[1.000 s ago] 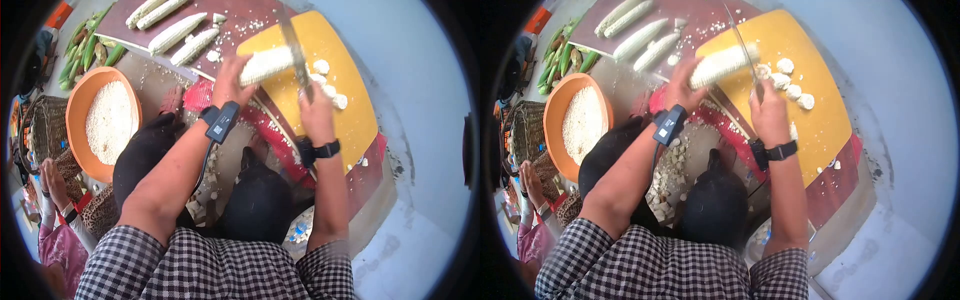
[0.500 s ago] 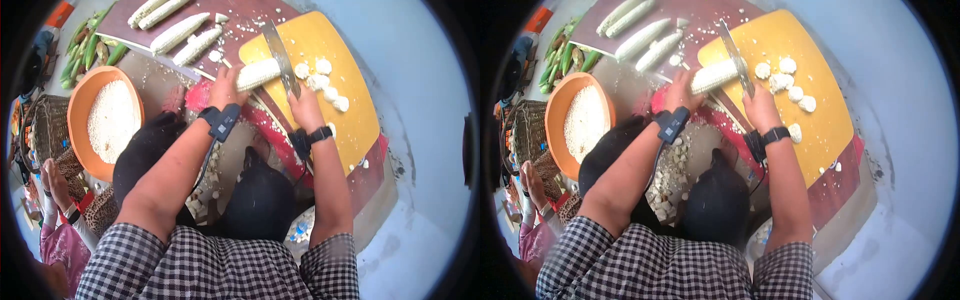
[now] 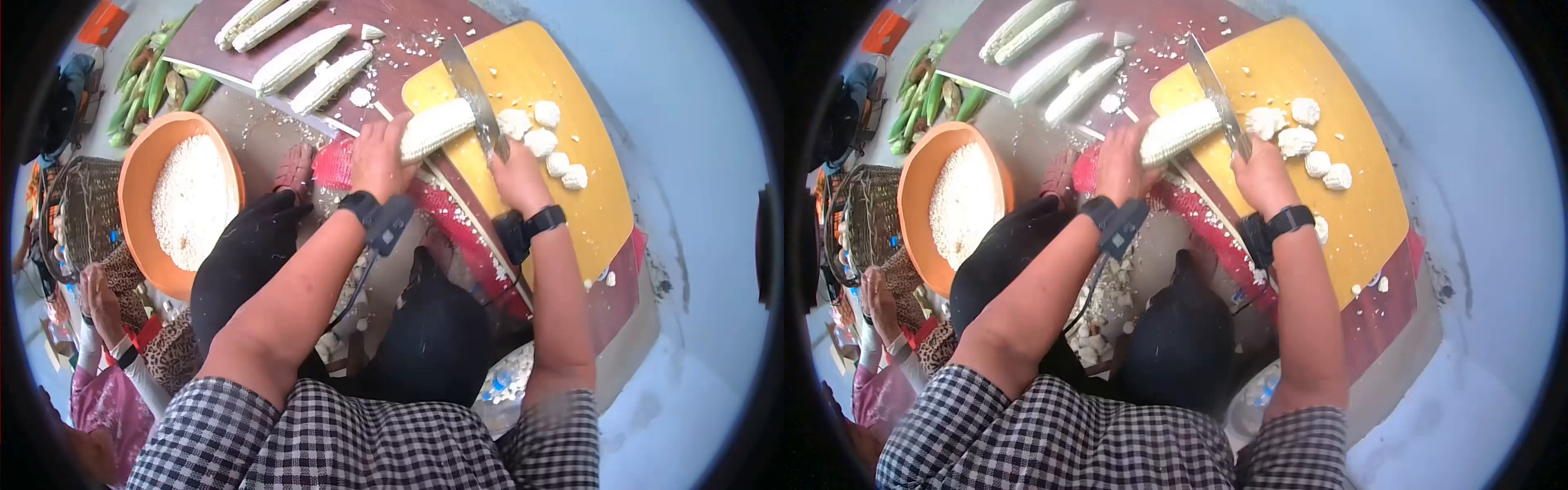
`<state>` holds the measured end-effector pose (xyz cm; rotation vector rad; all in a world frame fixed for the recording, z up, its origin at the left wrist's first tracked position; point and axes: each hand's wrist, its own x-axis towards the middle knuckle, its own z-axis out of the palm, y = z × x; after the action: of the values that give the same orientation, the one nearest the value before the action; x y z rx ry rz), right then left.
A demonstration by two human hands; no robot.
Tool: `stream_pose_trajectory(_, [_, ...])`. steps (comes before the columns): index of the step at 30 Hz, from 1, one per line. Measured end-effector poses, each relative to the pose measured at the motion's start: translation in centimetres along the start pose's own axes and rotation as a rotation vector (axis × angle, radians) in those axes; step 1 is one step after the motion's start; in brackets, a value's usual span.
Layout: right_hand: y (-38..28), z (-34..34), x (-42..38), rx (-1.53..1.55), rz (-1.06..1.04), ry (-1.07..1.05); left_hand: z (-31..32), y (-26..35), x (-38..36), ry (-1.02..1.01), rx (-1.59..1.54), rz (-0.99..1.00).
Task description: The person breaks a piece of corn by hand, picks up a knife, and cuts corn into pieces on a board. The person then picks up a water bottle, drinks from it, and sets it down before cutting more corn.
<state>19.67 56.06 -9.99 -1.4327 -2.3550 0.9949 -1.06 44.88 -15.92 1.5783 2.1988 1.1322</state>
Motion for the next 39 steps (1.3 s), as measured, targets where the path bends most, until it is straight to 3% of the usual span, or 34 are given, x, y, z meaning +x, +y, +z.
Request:
stream_pose_trajectory(5, [-0.2, 0.4, -0.2, -0.145, 0.050, -0.049, -1.0, 2.8, -0.6, -0.191, -0.071, -0.233])
stream_pose_trajectory(10, [-0.4, 0.3, -0.6, -0.001, 0.131, -0.077, -0.7, 2.2, -0.3, -0.162, -0.117, -0.167])
stream_pose_trajectory(13, [-0.1, -0.1, -1.5, 0.445, 0.478, -0.138, -0.6, 2.0, -0.1, -0.145, -0.147, -0.175])
stream_pose_trajectory(14, [-0.2, -0.3, -1.7, 0.476, 0.483, -0.123, -0.6, 1.9, -0.1, -0.141, -0.156, -0.179])
stream_pose_trajectory(18, [-0.6, -0.2, -2.5, 0.273, 0.222, -0.014, -0.2, 1.8, -0.4, -0.176, -0.172, -0.270])
stream_pose_trajectory(24, [-2.4, -0.4, -4.4, 0.181, 0.043, 0.097, -0.2, 2.0, -0.6, -0.206, -0.205, -0.257])
stream_pose_trajectory(28, [-3.6, 0.9, -4.5, -0.116, 0.114, 0.046, -0.9, 2.4, 0.1, -0.236, -0.097, -0.221])
stream_pose_trajectory(32, [-5.5, 0.7, -4.9, -0.203, 0.051, 0.008, 0.1, 1.0, -0.3, -0.285, -0.098, -0.175])
stream_pose_trajectory(37, [-4.3, 1.3, -5.2, -0.068, 0.120, 0.043, -0.3, 1.2, -0.1, -0.301, -0.168, -0.182])
stream_pose_trajectory(39, [-2.2, 1.3, -5.3, 0.055, 0.105, 0.081, -0.4, 1.5, 0.1, -0.303, -0.055, -0.114])
